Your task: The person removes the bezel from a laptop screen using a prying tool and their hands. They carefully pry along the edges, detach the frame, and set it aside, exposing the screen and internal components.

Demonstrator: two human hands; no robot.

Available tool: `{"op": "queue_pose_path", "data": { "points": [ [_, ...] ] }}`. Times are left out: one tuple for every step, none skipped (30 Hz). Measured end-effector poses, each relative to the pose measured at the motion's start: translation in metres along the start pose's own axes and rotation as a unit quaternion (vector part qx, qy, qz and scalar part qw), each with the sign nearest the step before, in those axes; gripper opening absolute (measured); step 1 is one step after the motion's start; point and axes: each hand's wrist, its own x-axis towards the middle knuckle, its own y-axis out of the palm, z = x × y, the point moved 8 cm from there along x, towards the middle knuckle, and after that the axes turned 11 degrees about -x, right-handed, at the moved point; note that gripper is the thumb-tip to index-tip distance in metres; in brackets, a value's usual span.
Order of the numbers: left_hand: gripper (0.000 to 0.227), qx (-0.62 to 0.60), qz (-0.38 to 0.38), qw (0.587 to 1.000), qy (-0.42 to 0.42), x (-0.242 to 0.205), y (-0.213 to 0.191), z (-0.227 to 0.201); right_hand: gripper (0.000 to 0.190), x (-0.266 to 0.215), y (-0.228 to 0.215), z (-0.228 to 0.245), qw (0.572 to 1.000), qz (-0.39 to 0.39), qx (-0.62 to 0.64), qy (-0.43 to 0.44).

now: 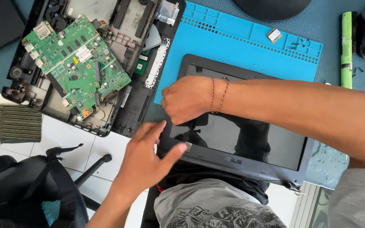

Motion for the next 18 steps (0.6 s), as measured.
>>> {"op": "queue_pose_path", "data": {
  "points": [
    [0.075,0.000,-0.001,1.000,-0.001,-0.003,-0.001,0.001,0.011,0.001,0.002,0.000,1.000,-0.001,0.000,-0.001],
    [0.089,-0.002,0.040,0.999,-0.016,-0.006,0.005,0.004,0.016,0.002,0.001,0.000,1.000,-0.024,-0.020,-0.003],
    [0.105,-0.003,0.081,0.996,-0.031,-0.009,0.011,0.006,0.024,0.002,-0.001,0.001,0.998,-0.047,-0.041,-0.005],
    [0.105,-0.004,0.081,0.996,-0.032,-0.010,0.011,0.010,0.024,0.000,-0.003,0.001,0.998,-0.047,-0.040,-0.006],
    [0.114,-0.004,0.105,0.994,-0.019,-0.011,0.015,0.012,0.026,-0.002,-0.005,0.002,0.997,-0.051,-0.057,-0.018],
    [0.124,-0.003,0.129,0.992,-0.006,-0.013,0.019,0.014,0.028,-0.005,-0.007,0.005,0.995,-0.055,-0.073,-0.030],
    [0.124,-0.004,0.130,0.992,-0.006,-0.013,0.023,0.020,0.028,-0.003,-0.007,0.009,0.995,-0.055,-0.073,-0.030],
    [0.102,0.006,0.080,0.996,0.026,-0.010,0.019,0.020,0.022,-0.002,-0.011,0.013,0.995,-0.077,-0.053,-0.026],
    [0.082,0.015,0.030,0.998,0.058,-0.009,0.015,0.020,0.018,-0.002,-0.016,0.016,0.994,-0.099,-0.034,-0.023],
    [0.082,0.015,0.030,0.998,0.058,-0.008,0.015,0.020,0.018,0.001,-0.016,0.018,0.994,-0.099,-0.035,-0.023],
    [0.075,0.003,-0.007,0.999,0.044,-0.007,0.010,0.021,0.018,0.004,-0.018,0.017,0.994,-0.107,-0.021,-0.008],
    [0.069,-0.010,-0.041,0.999,0.030,-0.006,0.004,0.023,0.019,0.007,-0.018,0.016,0.993,-0.114,-0.007,0.009],
    [0.069,-0.009,-0.040,0.999,0.031,-0.003,0.009,0.027,0.019,-0.001,-0.029,0.011,0.994,-0.113,-0.006,0.010],
    [0.065,-0.014,-0.121,0.990,0.067,-0.004,0.001,0.026,0.019,-0.007,-0.039,0.010,0.990,-0.112,-0.083,0.006],
    [0.060,-0.018,-0.201,0.974,0.103,-0.007,-0.007,0.026,0.021,-0.013,-0.050,0.008,0.981,-0.111,-0.160,0.001],
    [0.060,-0.019,-0.202,0.974,0.103,-0.006,-0.008,0.025,0.021,-0.013,-0.049,0.006,0.981,-0.109,-0.160,0.000],
    [0.058,-0.036,-0.197,0.975,0.098,-0.004,-0.008,0.025,0.022,-0.014,-0.048,0.006,0.982,-0.106,-0.157,-0.007],
    [0.056,-0.051,-0.190,0.976,0.092,-0.002,-0.009,0.025,0.024,-0.014,-0.046,0.006,0.983,-0.104,-0.152,-0.014]
  ]
}}
